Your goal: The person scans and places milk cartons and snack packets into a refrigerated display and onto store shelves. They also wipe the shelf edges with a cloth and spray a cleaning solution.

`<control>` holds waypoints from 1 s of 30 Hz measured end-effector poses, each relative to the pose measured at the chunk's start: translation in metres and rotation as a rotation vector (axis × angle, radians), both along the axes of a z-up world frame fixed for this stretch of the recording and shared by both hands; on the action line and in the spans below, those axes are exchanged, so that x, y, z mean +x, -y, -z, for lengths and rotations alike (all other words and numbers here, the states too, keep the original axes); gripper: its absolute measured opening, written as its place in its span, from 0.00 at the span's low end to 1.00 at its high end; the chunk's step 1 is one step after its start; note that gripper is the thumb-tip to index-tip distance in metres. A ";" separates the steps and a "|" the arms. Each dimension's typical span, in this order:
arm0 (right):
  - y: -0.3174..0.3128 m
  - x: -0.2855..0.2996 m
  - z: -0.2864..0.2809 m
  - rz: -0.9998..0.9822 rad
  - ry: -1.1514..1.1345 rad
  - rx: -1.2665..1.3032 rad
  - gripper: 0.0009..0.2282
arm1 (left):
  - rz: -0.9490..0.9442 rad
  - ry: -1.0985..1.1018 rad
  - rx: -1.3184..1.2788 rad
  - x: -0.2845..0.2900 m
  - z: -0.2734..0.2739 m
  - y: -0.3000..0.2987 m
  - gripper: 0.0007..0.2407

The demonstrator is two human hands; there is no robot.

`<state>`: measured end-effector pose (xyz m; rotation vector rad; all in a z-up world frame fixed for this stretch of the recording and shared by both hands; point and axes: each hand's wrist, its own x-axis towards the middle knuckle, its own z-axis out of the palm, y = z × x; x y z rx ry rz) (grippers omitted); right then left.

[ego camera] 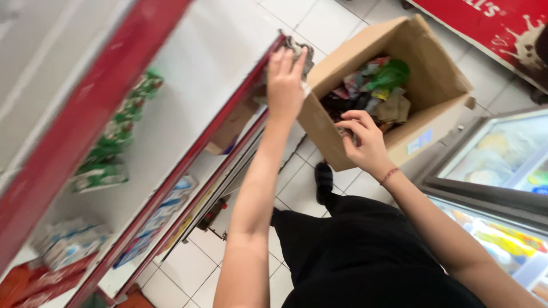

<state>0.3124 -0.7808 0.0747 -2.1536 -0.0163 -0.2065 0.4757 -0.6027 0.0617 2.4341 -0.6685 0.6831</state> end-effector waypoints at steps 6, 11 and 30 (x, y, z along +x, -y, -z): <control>0.048 0.009 0.010 -0.030 -0.140 0.802 0.23 | 0.311 -0.279 -0.546 -0.064 -0.003 0.070 0.25; 0.086 0.004 0.053 0.359 -0.414 1.348 0.17 | 0.391 -0.582 -0.382 -0.120 0.034 0.127 0.17; 0.180 0.081 0.250 -0.130 -1.251 -0.454 0.20 | 0.319 -1.075 0.968 0.046 0.344 0.197 0.37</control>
